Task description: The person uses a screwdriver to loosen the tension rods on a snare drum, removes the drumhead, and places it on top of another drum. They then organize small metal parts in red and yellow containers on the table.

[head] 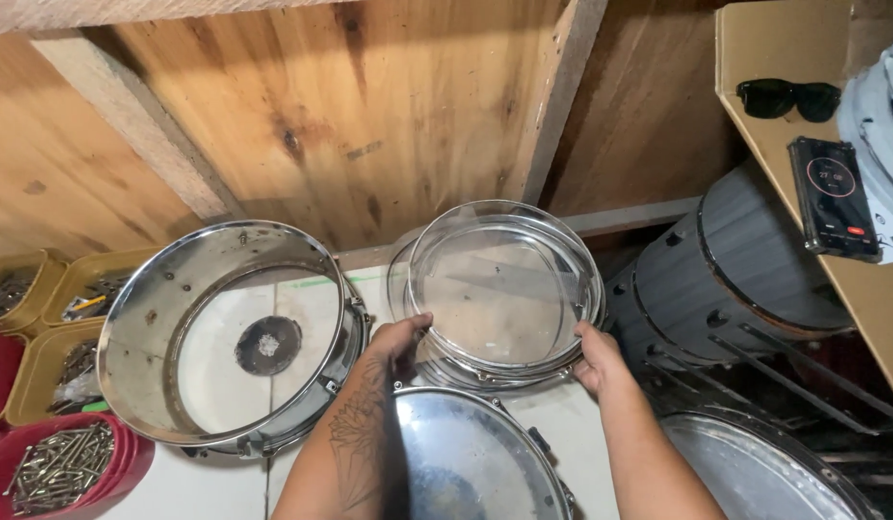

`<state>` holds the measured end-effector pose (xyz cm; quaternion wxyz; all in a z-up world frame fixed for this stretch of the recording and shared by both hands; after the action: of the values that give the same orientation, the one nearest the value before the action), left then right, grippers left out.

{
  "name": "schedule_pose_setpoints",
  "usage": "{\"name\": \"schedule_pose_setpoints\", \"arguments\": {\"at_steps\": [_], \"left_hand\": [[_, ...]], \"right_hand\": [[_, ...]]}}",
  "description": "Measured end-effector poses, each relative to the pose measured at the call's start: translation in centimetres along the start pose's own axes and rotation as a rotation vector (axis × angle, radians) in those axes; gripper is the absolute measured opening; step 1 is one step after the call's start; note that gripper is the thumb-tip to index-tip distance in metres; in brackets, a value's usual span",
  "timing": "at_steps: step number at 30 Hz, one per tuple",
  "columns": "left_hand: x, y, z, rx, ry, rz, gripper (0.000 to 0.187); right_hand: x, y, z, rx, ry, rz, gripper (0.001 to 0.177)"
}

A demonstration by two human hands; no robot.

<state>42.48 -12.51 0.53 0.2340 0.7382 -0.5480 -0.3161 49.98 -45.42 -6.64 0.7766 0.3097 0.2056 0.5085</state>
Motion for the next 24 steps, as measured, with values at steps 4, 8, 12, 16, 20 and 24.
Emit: {"name": "schedule_pose_setpoints", "arguments": {"at_steps": [4,8,12,16,20,24], "left_hand": [[0.4,1.5,-1.5,0.057,-0.060,0.086,0.104],[0.8,-3.2,0.9,0.037,0.008,0.096,0.101],[0.9,-4.2,1.3,0.054,0.060,0.051,0.086],[1.6,-5.3,0.8,0.107,0.026,-0.019,0.080],[1.3,-7.4,1.4,0.115,0.204,-0.046,0.075],[1.1,-6.9,1.0,0.122,0.316,-0.061,0.073]], "right_hand": [[0.5,0.5,-0.2,0.029,-0.025,0.025,0.065],[0.4,-0.6,-1.3,0.087,0.047,0.086,0.066],[0.4,0.6,-2.3,0.151,0.349,0.138,0.079],[0.1,-0.4,-3.2,0.149,0.596,0.132,0.098],[0.5,0.3,-2.9,0.150,0.596,0.127,0.098],[0.8,0.6,-2.8,0.059,0.270,0.111,0.095]]}}
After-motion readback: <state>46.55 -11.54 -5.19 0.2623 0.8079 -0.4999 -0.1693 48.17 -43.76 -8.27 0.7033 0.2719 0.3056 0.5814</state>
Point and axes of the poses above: each hand's wrist, its own y-axis away from the middle knuckle, its own x-axis out of the palm, z = x × y, the point moved 6 cm from there along -y, towards the middle knuckle, and after that the axes turned 5 degrees about x, right-handed, at the moved point
